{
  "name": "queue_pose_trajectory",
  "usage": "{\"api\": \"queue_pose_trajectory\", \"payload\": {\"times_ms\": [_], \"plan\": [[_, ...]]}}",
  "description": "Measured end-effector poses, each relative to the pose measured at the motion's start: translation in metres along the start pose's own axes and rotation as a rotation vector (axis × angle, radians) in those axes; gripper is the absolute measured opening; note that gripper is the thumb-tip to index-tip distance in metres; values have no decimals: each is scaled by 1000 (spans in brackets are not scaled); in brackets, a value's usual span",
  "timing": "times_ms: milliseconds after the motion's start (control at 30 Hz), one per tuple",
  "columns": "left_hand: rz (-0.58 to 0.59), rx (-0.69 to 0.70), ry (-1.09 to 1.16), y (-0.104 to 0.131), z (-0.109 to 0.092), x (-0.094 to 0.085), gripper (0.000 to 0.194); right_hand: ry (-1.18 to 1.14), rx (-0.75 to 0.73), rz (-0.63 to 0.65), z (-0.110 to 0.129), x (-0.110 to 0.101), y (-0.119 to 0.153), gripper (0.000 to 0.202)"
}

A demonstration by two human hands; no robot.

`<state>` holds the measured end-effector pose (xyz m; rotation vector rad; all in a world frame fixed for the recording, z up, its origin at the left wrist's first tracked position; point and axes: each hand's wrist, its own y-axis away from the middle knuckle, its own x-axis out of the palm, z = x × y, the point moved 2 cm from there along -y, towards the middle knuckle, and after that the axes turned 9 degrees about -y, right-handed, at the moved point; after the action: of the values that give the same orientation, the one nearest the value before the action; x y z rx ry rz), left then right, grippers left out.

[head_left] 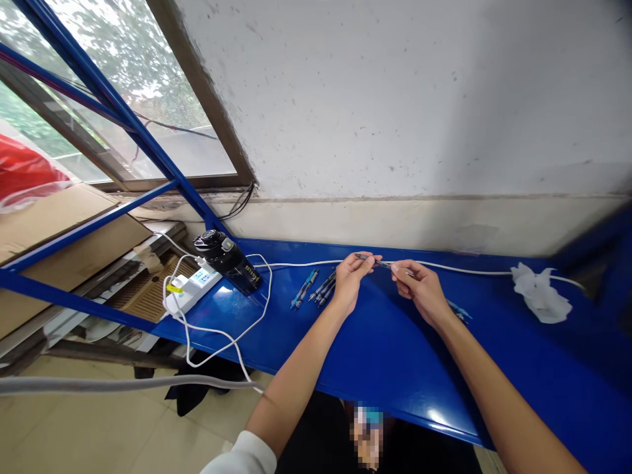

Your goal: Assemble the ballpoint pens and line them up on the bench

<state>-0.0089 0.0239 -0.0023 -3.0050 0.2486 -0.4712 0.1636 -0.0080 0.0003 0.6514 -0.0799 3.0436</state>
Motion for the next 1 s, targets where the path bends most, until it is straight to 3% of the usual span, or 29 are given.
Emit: {"api": "queue_pose_trajectory", "payload": {"times_ms": [133,267,400,567,633,733,867,933,1000], "plan": [[-48,33,-8,-2,-1,-1,33,69,-67,-43,-2,-2,-1,37],[-51,70,-44,-1,-6,0,31,-14,19,-4,-4,3,1,40],[8,67,-34,2,-8,1,31,-149,39,-58,-2,3,0,37],[149,43,-74,6,-10,6,37,-305,-43,-195,2,-19,-14,39],[125,72,-122,6,-15,6,36,-337,-54,-228,2,-31,-20,40],[75,120,-171,14,-29,7,33,-379,-85,-173,4,-41,-25,41],[177,88,-130,63,-51,14,30,-443,-92,-104,10,-42,-21,41],[387,-49,-90,108,-54,18,34,-535,-50,-98,12,-43,-17,46],[641,-253,-95,160,-45,19,43,-673,-7,-89,13,-45,-13,49]]}}
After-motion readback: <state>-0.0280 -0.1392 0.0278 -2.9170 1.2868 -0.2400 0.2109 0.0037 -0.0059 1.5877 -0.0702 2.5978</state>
